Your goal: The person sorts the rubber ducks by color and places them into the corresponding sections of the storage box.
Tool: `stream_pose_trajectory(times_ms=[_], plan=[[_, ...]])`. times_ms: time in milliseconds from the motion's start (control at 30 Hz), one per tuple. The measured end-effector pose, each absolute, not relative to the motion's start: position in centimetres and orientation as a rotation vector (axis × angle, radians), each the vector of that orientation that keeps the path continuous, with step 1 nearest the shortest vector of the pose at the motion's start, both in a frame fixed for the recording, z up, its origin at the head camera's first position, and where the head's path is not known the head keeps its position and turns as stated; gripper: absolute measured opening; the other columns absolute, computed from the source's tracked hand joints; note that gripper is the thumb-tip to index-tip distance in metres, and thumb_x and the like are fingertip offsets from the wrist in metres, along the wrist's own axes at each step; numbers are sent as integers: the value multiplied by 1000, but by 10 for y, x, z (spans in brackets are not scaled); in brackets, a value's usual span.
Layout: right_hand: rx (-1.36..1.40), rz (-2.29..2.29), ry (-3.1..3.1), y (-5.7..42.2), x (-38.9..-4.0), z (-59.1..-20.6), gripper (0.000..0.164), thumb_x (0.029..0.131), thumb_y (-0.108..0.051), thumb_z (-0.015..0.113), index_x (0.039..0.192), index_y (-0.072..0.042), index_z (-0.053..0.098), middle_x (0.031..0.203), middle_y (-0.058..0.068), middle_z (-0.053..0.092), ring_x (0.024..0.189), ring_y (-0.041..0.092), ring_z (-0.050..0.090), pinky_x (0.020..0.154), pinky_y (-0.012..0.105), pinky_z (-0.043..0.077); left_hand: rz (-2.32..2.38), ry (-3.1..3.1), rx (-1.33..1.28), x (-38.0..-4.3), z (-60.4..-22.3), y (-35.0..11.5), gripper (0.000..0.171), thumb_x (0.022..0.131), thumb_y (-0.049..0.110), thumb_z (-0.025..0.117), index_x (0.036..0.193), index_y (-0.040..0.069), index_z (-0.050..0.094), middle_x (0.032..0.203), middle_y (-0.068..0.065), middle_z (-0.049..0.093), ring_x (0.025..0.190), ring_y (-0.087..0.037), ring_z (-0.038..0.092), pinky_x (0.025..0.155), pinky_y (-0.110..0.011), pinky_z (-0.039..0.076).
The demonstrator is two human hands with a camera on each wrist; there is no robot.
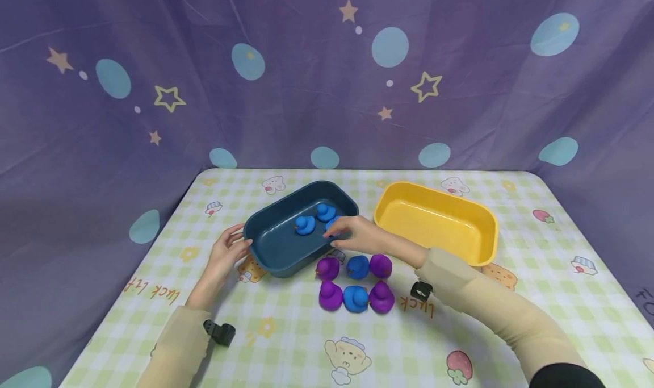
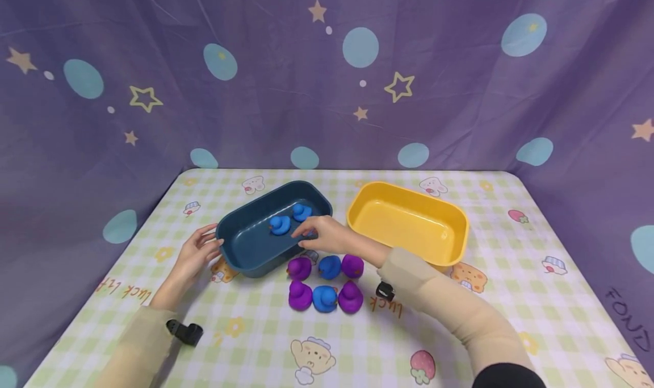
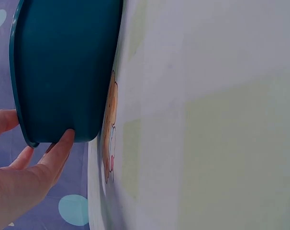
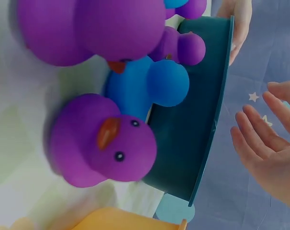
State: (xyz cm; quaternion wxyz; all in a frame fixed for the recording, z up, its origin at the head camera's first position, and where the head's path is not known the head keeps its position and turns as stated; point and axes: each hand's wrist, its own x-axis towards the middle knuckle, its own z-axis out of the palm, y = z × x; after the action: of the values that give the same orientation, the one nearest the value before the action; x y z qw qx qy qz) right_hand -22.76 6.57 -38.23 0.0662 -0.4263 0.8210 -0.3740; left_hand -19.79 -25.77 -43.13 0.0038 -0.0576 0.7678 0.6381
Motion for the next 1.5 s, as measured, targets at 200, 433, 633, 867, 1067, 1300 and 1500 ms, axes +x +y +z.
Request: stream_pose_trajectory(times_ms=[200,433,633,867,1067,1300,1500], plan=[[-1340,-1109,2453,75,-223,-384,20,82,-13,61,99,-5,66,100,2,63,96,18,57,83,31,48,2010,2416,-191,-198,-432,-259,58,85,14,56,135,3,29,128,-21,38,86,-4,57,80,-21,48],[-1338,-1066,2453,84,-222,-389,21,82,-13,60,100,-4,66,100,5,64,94,19,59,84,31,48,2012,2426,-163,-198,-432,-259,58,85,15,57,134,2,29,127,-22,39,85,-2,56,81,-24,48],[-1306,-1016,2432,89,-222,-393,23,82,-13,60,103,-6,65,102,8,64,94,24,58,84,34,48,2041,2424,-132,-198,-436,-260,63,82,23,63,133,3,32,123,-18,43,86,-3,57,78,-20,48],[-1286,-965,2383,93,-220,-397,28,81,-14,62,107,-3,63,105,5,62,97,26,57,86,37,46,1988,2454,-140,-199,-435,-260,65,82,26,61,135,4,29,129,-23,36,88,-2,56,81,-21,48],[-1302,-872,2383,97,-220,-401,32,80,-21,64,108,-6,62,106,3,62,99,24,57,85,35,47,2008,2435,-201,-199,-436,-259,60,83,19,60,134,5,31,128,-21,38,86,-1,56,80,-21,48],[-1249,-841,2337,98,-219,-404,35,78,-20,66,110,-5,62,108,4,62,103,22,55,89,37,44,2010,2426,-196,-199,-435,-259,59,84,16,58,134,4,30,127,-20,39,85,0,56,80,-21,48],[-1238,-825,2326,99,-220,-409,36,77,-17,67,109,-3,61,108,6,61,104,22,54,90,36,43,1991,2421,-174,-198,-431,-258,56,86,13,54,135,3,28,129,-21,37,85,1,55,83,-25,47]])
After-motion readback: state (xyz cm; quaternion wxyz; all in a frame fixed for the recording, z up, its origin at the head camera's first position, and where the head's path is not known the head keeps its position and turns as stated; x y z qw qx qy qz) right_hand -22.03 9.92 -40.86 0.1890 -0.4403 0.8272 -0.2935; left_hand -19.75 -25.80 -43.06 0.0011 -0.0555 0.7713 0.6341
